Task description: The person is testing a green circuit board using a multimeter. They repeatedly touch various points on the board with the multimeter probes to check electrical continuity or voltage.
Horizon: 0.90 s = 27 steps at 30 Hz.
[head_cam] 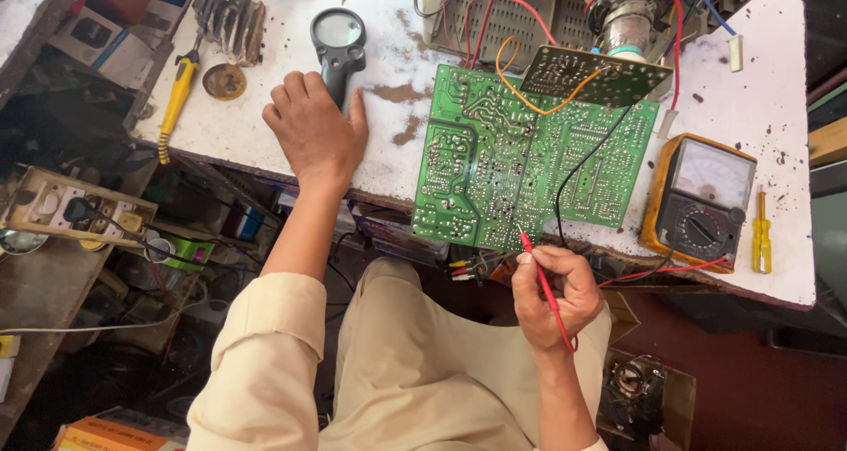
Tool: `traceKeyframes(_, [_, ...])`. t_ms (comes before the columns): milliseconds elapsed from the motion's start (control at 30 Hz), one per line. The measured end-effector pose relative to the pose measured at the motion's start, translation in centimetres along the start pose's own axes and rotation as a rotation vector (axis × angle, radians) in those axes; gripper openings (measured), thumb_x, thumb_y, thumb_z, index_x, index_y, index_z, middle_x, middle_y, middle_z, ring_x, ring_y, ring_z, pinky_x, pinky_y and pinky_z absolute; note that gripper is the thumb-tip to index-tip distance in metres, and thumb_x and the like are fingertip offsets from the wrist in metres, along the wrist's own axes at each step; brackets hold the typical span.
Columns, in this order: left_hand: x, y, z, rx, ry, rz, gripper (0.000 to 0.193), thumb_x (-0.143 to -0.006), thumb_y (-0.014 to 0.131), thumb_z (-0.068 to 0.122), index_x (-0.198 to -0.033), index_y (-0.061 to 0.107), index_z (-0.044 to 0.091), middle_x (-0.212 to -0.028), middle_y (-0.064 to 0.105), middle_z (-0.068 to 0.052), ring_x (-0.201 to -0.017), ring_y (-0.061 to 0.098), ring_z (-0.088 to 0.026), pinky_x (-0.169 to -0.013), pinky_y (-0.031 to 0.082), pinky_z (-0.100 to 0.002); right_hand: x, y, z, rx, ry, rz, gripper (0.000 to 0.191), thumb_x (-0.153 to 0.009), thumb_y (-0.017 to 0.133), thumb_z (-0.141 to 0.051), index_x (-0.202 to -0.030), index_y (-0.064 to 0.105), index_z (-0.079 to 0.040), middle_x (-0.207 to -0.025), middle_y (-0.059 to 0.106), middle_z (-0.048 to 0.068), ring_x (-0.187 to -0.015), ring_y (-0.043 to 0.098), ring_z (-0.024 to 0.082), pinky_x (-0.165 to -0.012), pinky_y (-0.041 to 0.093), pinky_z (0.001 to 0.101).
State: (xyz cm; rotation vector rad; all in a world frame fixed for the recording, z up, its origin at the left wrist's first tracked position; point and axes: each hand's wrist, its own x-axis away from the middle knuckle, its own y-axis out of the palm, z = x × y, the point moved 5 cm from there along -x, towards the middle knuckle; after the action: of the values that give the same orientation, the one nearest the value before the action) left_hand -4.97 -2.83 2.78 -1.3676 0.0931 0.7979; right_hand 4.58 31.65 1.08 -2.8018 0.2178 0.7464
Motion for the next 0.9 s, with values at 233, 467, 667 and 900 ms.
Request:
traceKeyframes(233, [0.1, 0.1, -0.1, 0.016, -0.003, 0.014, 0.047, -0.093, 0.071, 0.044, -0.109, 0.060, 0.001, -0.114, 0.055, -0.016, -0.111, 0.049, -0.035, -0.098, 0.036, -0.049, -0.1, 0.8, -1.1, -0.014, 0.025, -0.048, 0.014, -0.095, 0.072, 0.001, -0.107, 0.064, 0.001, -0.096, 0.073, 0.010, -0.079, 0.068, 0.007, -0.070, 0.057, 0.0223])
traceKeyframes(467, [0.3, 0.3, -0.2, -0.002, -0.007, 0.001, 0.046, -0.094, 0.071, 0.044, -0.109, 0.060, 0.001, -0.115, 0.055, -0.016, -0.112, 0.048, -0.035, -0.098, 0.035, -0.049, 0.3, 0.7, -1.8, 0.025, 0.053, -0.050, 0.016, -0.095, 0.072, 0.000, -0.108, 0.064, 0.002, -0.093, 0.075, 0.008, -0.078, 0.069, 0.007, -0.072, 0.058, 0.0223])
traceKeyframes(667, [0.4, 0.5, -0.3, -0.011, 0.000, 0.006, 0.047, -0.095, 0.070, 0.043, -0.112, 0.060, 0.000, -0.117, 0.055, -0.016, -0.113, 0.047, -0.035, -0.100, 0.035, -0.050, 0.9, 0.5, -1.4, -0.009, 0.023, -0.043, 0.009, -0.096, 0.070, 0.002, -0.103, 0.064, 0.001, -0.100, 0.074, 0.012, -0.085, 0.072, 0.010, -0.073, 0.060, 0.0244])
traceKeyframes(900, [0.5, 0.7, -0.3, -0.004, 0.007, 0.009, 0.047, -0.095, 0.069, 0.043, -0.112, 0.059, 0.000, -0.117, 0.055, -0.017, -0.113, 0.047, -0.034, -0.099, 0.035, -0.049, 0.8, 0.5, -1.4, 0.059, -0.026, -0.048, 0.012, -0.093, 0.074, 0.003, -0.097, 0.062, 0.002, -0.099, 0.074, 0.012, -0.083, 0.073, 0.011, -0.071, 0.060, 0.0247])
